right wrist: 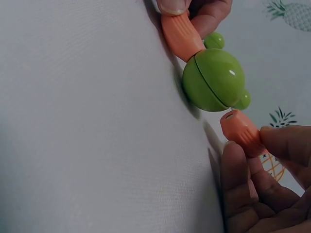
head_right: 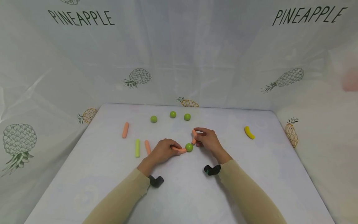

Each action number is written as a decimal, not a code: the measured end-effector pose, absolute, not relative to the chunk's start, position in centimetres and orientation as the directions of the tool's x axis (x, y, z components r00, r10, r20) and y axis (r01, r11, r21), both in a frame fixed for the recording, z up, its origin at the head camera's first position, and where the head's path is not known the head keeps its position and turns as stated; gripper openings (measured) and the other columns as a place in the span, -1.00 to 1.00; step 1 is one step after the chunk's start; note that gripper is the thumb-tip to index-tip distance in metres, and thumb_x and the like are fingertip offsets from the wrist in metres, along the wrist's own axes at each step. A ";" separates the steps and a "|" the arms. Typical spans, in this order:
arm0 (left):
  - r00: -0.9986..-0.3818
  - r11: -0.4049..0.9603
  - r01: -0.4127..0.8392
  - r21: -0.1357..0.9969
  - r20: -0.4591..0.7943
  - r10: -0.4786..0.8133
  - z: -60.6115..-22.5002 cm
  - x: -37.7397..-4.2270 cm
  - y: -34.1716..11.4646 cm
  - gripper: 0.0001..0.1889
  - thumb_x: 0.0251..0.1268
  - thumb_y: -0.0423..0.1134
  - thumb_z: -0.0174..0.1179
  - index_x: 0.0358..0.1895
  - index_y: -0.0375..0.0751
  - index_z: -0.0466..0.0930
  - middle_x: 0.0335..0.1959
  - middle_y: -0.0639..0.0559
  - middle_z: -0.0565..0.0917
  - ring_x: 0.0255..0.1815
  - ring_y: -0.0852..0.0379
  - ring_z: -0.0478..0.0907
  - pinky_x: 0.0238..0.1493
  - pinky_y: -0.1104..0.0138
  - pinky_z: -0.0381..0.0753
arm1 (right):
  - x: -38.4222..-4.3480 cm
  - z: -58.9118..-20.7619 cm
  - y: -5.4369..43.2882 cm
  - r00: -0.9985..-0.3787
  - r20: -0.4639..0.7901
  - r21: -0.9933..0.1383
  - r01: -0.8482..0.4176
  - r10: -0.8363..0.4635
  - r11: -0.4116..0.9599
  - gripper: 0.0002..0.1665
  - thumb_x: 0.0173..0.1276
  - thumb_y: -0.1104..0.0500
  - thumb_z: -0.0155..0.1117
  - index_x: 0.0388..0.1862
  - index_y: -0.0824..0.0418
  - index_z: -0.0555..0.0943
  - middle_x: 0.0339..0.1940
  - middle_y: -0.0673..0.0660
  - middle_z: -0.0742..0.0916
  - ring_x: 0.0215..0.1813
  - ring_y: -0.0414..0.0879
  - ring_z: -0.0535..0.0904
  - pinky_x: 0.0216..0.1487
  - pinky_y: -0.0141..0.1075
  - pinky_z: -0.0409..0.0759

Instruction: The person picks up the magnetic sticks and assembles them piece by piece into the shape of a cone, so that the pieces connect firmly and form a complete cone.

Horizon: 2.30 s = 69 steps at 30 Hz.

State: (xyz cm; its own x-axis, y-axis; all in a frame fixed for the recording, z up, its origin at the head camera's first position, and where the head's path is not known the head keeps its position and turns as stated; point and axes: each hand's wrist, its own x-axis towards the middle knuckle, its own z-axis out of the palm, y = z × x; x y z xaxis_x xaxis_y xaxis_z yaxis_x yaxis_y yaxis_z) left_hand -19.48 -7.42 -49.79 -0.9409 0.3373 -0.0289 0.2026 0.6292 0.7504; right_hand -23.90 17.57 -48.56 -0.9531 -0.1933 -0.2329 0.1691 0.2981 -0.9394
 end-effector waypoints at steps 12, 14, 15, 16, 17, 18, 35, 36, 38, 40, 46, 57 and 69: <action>-0.939 0.626 0.195 0.755 -0.041 0.342 -49.8 -19.4 -7.0 -0.82 0.32 -0.09 0.51 -0.07 0.05 0.86 -0.09 0.17 0.80 -0.02 0.18 0.61 0.07 0.24 0.60 | -23.6 -48.2 17.3 -0.949 -0.233 -0.934 0.158 -0.213 0.320 -0.39 0.52 0.21 0.33 0.51 0.20 0.51 -0.07 0.26 0.80 -0.22 -0.10 0.78 -0.11 -0.28 0.77; -0.940 0.626 0.193 0.755 -0.041 0.340 -49.6 -19.2 -6.7 -0.84 0.32 -0.07 0.50 -0.10 0.05 0.85 -0.13 0.19 0.80 -0.06 0.19 0.61 0.04 0.25 0.60 | -23.6 -48.2 17.2 -0.950 -0.228 -0.933 0.150 -0.215 0.327 -0.39 0.52 0.21 0.33 0.50 0.24 0.51 -0.05 0.29 0.79 -0.20 -0.10 0.79 -0.09 -0.27 0.77; -0.940 0.626 0.191 0.756 -0.043 0.338 -49.5 -19.1 -6.5 -0.85 0.33 -0.06 0.50 -0.12 0.04 0.85 -0.15 0.20 0.80 -0.08 0.19 0.61 0.03 0.26 0.60 | -23.6 -48.2 17.2 -0.951 -0.229 -0.933 0.152 -0.210 0.326 -0.41 0.51 0.22 0.34 0.49 0.25 0.52 -0.04 0.29 0.78 -0.19 -0.09 0.79 -0.08 -0.27 0.77; -0.941 0.626 0.186 0.757 -0.046 0.335 -49.4 -18.9 -6.3 -0.86 0.33 -0.06 0.50 -0.13 0.04 0.85 -0.18 0.21 0.79 -0.11 0.20 0.61 0.01 0.27 0.59 | -23.5 -48.2 17.1 -0.951 -0.225 -0.931 0.147 -0.209 0.333 -0.42 0.52 0.22 0.34 0.47 0.26 0.52 -0.02 0.30 0.77 -0.18 -0.10 0.79 -0.07 -0.27 0.77; -0.943 0.629 0.183 0.756 -0.047 0.331 -49.3 -18.8 -6.1 -0.86 0.33 -0.06 0.50 -0.15 0.04 0.84 -0.20 0.22 0.78 -0.13 0.21 0.59 -0.01 0.28 0.58 | -23.5 -48.3 17.1 -0.953 -0.220 -0.930 0.140 -0.209 0.340 -0.43 0.51 0.22 0.34 0.46 0.29 0.53 -0.01 0.31 0.77 -0.17 -0.10 0.79 -0.07 -0.27 0.77; -0.945 0.627 0.175 0.759 -0.050 0.325 -49.3 -18.6 -5.9 -0.87 0.32 -0.07 0.50 -0.17 0.04 0.83 -0.22 0.23 0.77 -0.15 0.21 0.59 -0.03 0.29 0.57 | -23.5 -48.3 17.0 -0.955 -0.213 -0.927 0.131 -0.207 0.351 -0.45 0.52 0.22 0.33 0.43 0.31 0.54 0.00 0.32 0.76 -0.17 -0.11 0.78 -0.08 -0.27 0.76; -0.980 0.667 0.128 0.734 -0.011 0.200 -49.2 -16.5 -3.0 -0.84 0.26 -0.11 0.53 -0.22 -0.02 0.76 -0.36 0.24 0.75 -0.32 0.30 0.58 -0.21 0.35 0.54 | -22.3 -48.3 16.8 -0.978 -0.083 -0.825 -0.039 -0.190 0.563 -0.65 0.55 0.09 0.31 0.16 0.26 0.74 0.01 0.22 0.81 -0.13 -0.06 0.69 -0.15 -0.28 0.65; -0.980 0.671 0.135 0.729 -0.002 0.200 -49.2 -16.5 -2.9 -0.84 0.26 -0.10 0.53 -0.22 -0.01 0.76 -0.36 0.24 0.76 -0.31 0.29 0.59 -0.20 0.34 0.55 | -22.0 -48.2 16.9 -0.979 -0.075 -0.818 -0.049 -0.191 0.574 -0.64 0.56 0.07 0.30 0.17 0.25 0.73 0.02 0.21 0.81 -0.12 -0.06 0.69 -0.15 -0.28 0.65; -0.979 0.671 0.151 0.726 0.016 0.203 -49.3 -16.4 -2.9 -0.83 0.25 -0.08 0.54 -0.23 -0.01 0.76 -0.35 0.23 0.76 -0.28 0.26 0.60 -0.20 0.33 0.55 | -21.4 -48.1 17.0 -0.980 -0.063 -0.808 -0.062 -0.191 0.586 -0.61 0.57 0.02 0.31 0.19 0.22 0.72 0.02 0.18 0.81 -0.12 -0.05 0.69 -0.15 -0.25 0.65; -0.978 0.670 0.164 0.724 0.030 0.206 -49.4 -16.4 -2.9 -0.81 0.25 -0.06 0.55 -0.23 0.00 0.76 -0.34 0.23 0.77 -0.26 0.23 0.60 -0.19 0.31 0.54 | -20.8 -48.2 17.2 -0.980 -0.056 -0.808 -0.068 -0.192 0.585 -0.58 0.55 -0.03 0.34 0.21 0.19 0.72 0.03 0.16 0.82 -0.08 -0.04 0.69 -0.13 -0.24 0.64; -0.974 0.630 0.155 0.761 0.012 0.225 -49.5 -16.5 -3.4 -0.78 0.26 -0.01 0.53 -0.19 0.01 0.76 -0.29 0.20 0.76 -0.19 0.19 0.58 -0.16 0.28 0.54 | -19.4 -48.9 17.2 -0.979 -0.005 -0.790 -0.120 -0.202 0.601 -0.57 0.45 -0.01 0.48 0.20 0.14 0.74 0.08 0.17 0.76 -0.01 -0.01 0.69 -0.06 -0.20 0.60; -0.984 0.551 0.020 0.834 -0.082 0.161 -47.1 -18.5 -6.3 -0.82 0.49 -0.05 0.32 -0.03 -0.01 0.74 -0.17 0.14 0.73 -0.16 0.17 0.60 -0.07 0.22 0.60 | -18.6 -49.4 17.2 -0.981 0.039 -0.768 -0.151 -0.190 0.622 -0.54 0.41 0.07 0.52 0.21 0.21 0.73 -0.04 0.14 0.77 -0.04 0.00 0.65 0.01 -0.14 0.61; -0.995 0.568 -0.003 0.823 0.051 -0.080 -43.7 -25.0 -15.0 -0.73 0.57 -0.20 0.17 0.18 -0.19 0.69 0.02 -0.07 0.70 0.06 -0.07 0.62 0.09 0.05 0.59 | -18.3 -49.8 17.6 -0.979 0.025 -0.799 -0.139 -0.200 0.585 -0.57 0.41 0.08 0.51 0.22 0.15 0.72 0.01 0.09 0.77 -0.03 -0.05 0.63 0.01 -0.21 0.62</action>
State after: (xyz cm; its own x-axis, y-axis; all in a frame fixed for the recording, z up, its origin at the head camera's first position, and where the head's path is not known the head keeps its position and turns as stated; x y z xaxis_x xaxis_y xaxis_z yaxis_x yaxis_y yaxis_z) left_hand -25.04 -15.00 -43.75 -0.9955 -0.0800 0.0511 -0.0034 0.5677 0.8232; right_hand -18.34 17.61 -49.81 -0.9795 -0.1999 0.0246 -0.1394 0.5846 -0.7993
